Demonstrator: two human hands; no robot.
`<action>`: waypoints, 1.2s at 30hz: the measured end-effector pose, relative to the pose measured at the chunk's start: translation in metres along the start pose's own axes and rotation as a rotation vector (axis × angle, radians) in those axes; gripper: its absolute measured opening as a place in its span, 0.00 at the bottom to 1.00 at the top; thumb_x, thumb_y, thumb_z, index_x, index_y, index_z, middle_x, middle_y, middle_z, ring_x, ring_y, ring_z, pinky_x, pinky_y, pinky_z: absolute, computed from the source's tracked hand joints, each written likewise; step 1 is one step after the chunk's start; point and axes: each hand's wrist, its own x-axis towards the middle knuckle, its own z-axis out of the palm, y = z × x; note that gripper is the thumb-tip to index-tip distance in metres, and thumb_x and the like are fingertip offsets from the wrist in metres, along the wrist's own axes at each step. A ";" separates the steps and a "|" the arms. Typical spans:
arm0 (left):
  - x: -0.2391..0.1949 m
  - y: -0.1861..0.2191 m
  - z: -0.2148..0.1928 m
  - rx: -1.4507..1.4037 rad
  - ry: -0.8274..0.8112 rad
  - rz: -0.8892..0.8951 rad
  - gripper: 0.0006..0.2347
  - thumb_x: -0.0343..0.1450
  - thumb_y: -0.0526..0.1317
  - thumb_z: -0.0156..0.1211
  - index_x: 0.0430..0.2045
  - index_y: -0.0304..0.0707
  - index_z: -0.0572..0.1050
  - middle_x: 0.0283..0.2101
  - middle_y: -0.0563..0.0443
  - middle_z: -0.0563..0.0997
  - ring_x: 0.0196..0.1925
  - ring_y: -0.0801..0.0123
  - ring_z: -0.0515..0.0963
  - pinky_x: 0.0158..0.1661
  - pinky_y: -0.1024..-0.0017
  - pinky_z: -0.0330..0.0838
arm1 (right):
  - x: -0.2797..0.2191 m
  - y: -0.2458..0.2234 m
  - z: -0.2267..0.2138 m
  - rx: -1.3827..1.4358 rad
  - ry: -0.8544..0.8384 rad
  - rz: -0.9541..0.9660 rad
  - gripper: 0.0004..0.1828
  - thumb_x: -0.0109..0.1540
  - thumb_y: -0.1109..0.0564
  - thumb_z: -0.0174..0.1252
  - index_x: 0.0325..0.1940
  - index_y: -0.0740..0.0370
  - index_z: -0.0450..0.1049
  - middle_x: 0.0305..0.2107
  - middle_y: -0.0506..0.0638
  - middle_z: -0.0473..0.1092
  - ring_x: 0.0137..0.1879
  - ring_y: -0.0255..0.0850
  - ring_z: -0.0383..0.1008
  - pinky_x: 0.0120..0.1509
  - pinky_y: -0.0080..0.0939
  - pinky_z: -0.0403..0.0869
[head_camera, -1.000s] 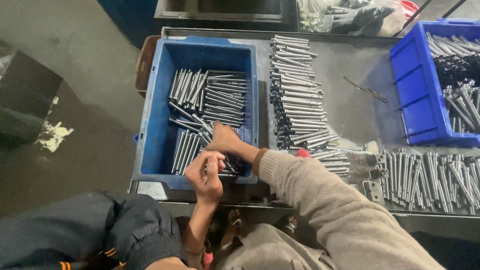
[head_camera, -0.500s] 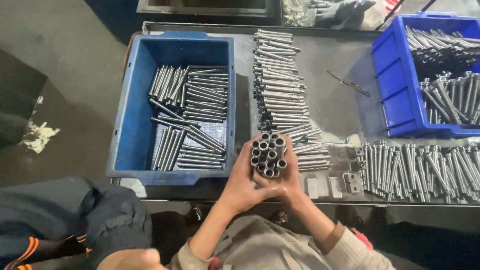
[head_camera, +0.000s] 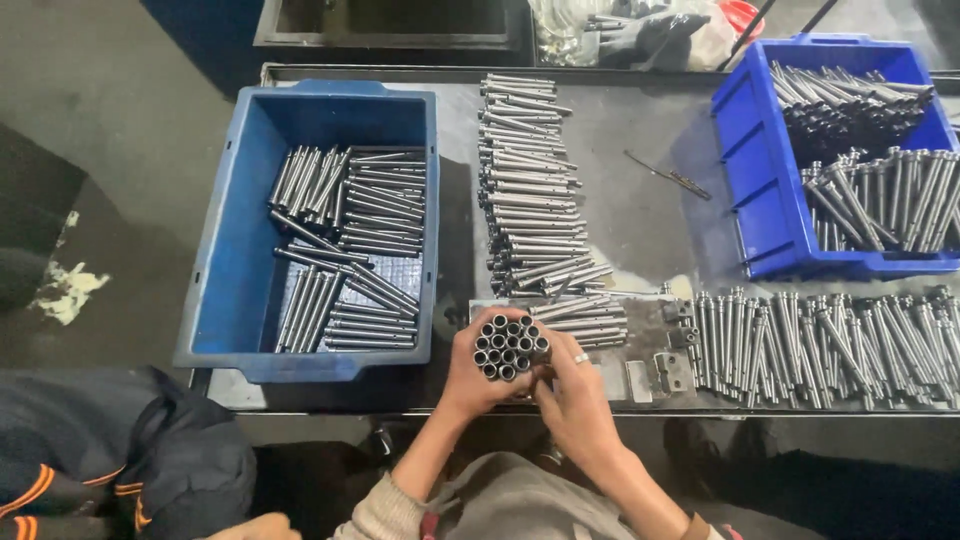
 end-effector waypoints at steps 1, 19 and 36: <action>-0.001 0.000 0.003 -0.005 0.000 0.005 0.21 0.60 0.44 0.71 0.46 0.41 0.74 0.46 0.50 0.81 0.49 0.66 0.80 0.54 0.68 0.72 | -0.003 0.005 0.000 -0.006 0.002 -0.002 0.39 0.54 0.75 0.47 0.70 0.62 0.63 0.56 0.58 0.67 0.55 0.50 0.73 0.56 0.44 0.75; -0.002 -0.025 -0.008 -0.218 -0.075 0.049 0.18 0.64 0.36 0.68 0.47 0.37 0.72 0.39 0.50 0.83 0.42 0.67 0.86 0.52 0.68 0.79 | -0.032 -0.010 0.017 0.407 0.402 -0.006 0.13 0.72 0.59 0.48 0.61 0.60 0.59 0.30 0.48 0.66 0.28 0.35 0.68 0.31 0.31 0.74; -0.007 -0.024 -0.020 -0.268 -0.047 -0.010 0.15 0.66 0.35 0.66 0.45 0.39 0.71 0.36 0.49 0.83 0.39 0.69 0.84 0.47 0.70 0.78 | -0.059 0.011 0.094 0.899 0.163 0.981 0.23 0.74 0.40 0.43 0.34 0.59 0.63 0.18 0.40 0.43 0.18 0.29 0.38 0.18 0.31 0.38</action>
